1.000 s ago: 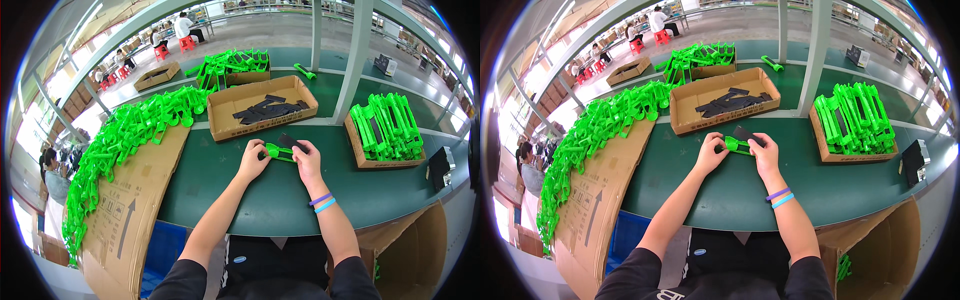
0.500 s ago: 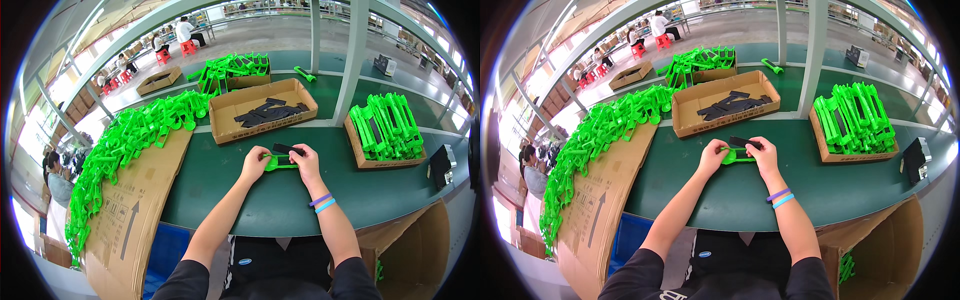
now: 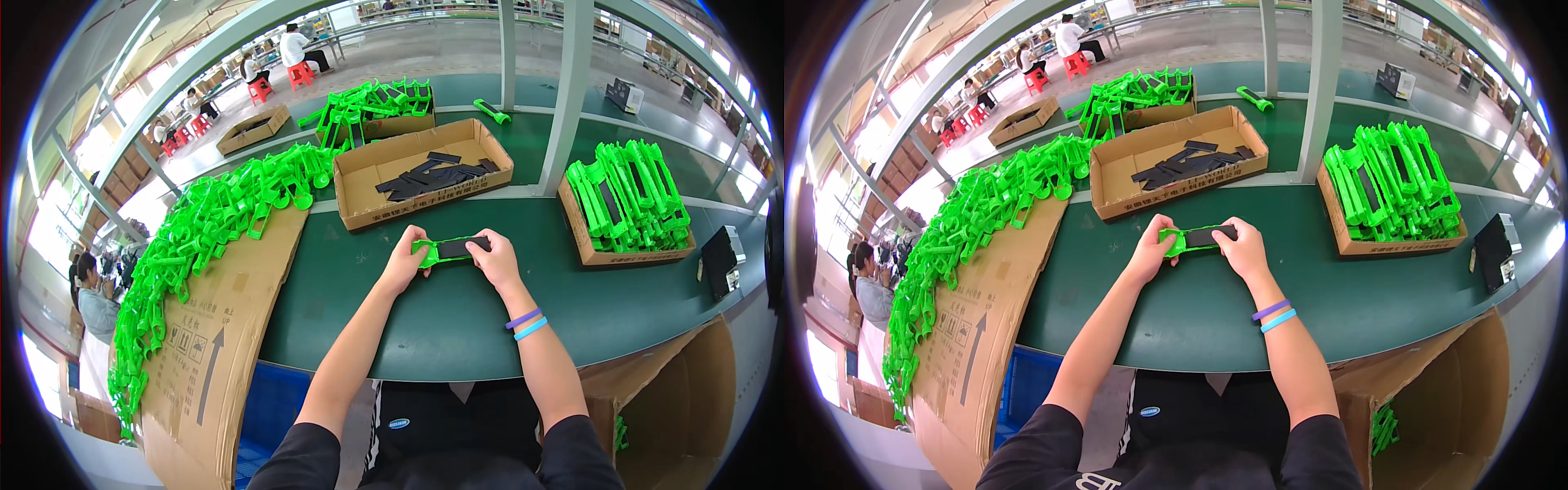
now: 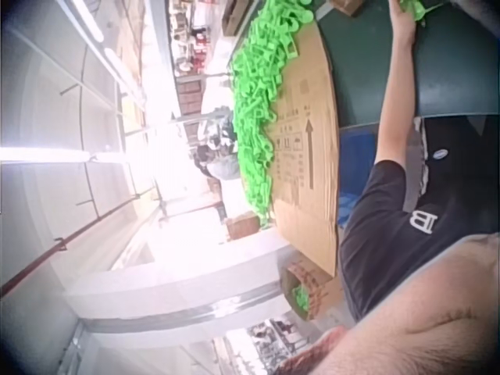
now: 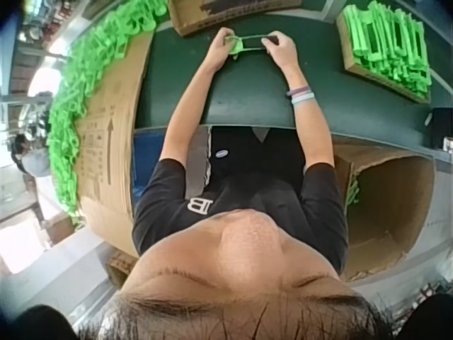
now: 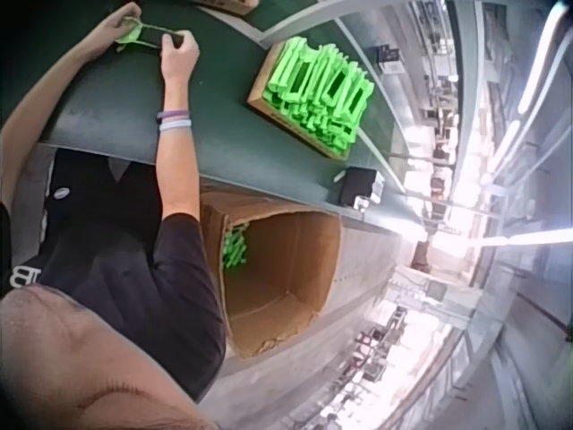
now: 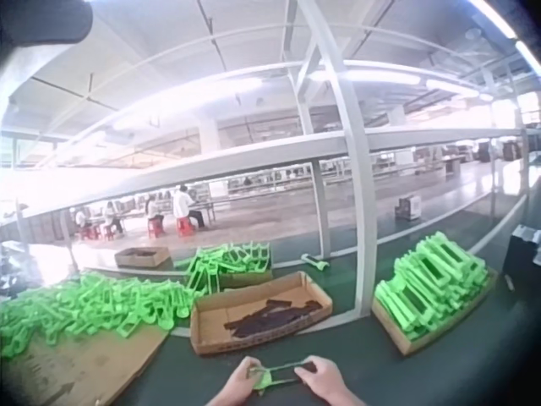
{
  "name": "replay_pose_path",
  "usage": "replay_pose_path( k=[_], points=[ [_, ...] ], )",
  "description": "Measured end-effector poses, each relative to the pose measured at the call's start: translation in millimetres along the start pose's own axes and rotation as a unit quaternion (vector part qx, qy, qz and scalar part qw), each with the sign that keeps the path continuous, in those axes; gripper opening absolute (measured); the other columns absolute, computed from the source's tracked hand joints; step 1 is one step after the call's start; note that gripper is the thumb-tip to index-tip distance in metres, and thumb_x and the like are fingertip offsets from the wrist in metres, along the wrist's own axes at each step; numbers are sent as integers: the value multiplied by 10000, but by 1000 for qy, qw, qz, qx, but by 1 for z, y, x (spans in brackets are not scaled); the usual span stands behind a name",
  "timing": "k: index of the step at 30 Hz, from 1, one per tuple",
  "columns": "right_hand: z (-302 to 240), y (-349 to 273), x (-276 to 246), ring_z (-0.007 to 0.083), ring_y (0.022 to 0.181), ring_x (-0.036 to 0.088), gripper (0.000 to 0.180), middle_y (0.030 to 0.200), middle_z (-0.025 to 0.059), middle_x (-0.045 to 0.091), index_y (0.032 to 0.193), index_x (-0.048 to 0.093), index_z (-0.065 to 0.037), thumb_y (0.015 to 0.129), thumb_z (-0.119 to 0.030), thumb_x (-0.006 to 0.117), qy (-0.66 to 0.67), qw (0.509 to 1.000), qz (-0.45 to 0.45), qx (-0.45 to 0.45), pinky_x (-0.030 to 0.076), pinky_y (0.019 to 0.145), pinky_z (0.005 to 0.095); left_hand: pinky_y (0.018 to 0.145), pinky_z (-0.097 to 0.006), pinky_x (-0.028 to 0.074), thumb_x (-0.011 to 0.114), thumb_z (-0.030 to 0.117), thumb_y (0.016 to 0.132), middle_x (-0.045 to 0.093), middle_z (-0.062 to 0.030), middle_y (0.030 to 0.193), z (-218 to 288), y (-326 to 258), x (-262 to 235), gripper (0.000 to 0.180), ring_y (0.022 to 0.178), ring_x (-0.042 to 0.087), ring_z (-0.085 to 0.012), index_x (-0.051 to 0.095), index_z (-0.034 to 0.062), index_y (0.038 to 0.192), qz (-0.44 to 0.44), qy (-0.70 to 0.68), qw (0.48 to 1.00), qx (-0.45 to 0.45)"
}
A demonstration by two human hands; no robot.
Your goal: The person assembles small black panels into green plastic frames by hand on a factory assembly line.
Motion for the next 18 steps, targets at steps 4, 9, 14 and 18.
replay_pose_path(
  k=[4,9,14,18],
  points=[
    [-6,-5,7,88,475,504,116,560,30,566,776,558,-11,820,-104,610,3,999,-32,5,382,456,245,455,-248,409,474,-20,862,492,-65,895,1,-1,1,175,606,496,-136,397,103,960,-7,-86,996,1],
    [-6,-10,18,77,428,483,109,564,38,571,758,550,-19,846,-77,576,76,992,-91,42,365,416,227,403,-243,362,600,58,819,489,-23,782,6,-5,-2,182,545,463,-106,434,102,877,34,-106,994,-24],
    [-11,-15,24,72,437,479,105,572,35,569,786,550,-10,849,-88,584,31,996,-87,3,367,422,228,391,-240,354,477,299,932,480,-16,677,3,-11,0,213,491,485,-119,451,127,808,64,-141,983,-94],
    [-17,-14,20,66,433,461,107,565,31,555,779,547,-16,849,-86,587,15,997,-74,-28,347,408,222,392,-242,365,488,246,923,485,-13,671,3,-11,0,180,486,483,-117,466,112,804,52,-77,988,-121]
  ],
)
Point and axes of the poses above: each hand's wrist, its own y-axis towards the middle knuckle, its own x-axis out of the palm, z = x × y, the point moved 7 cm from there along y, towards the middle knuckle
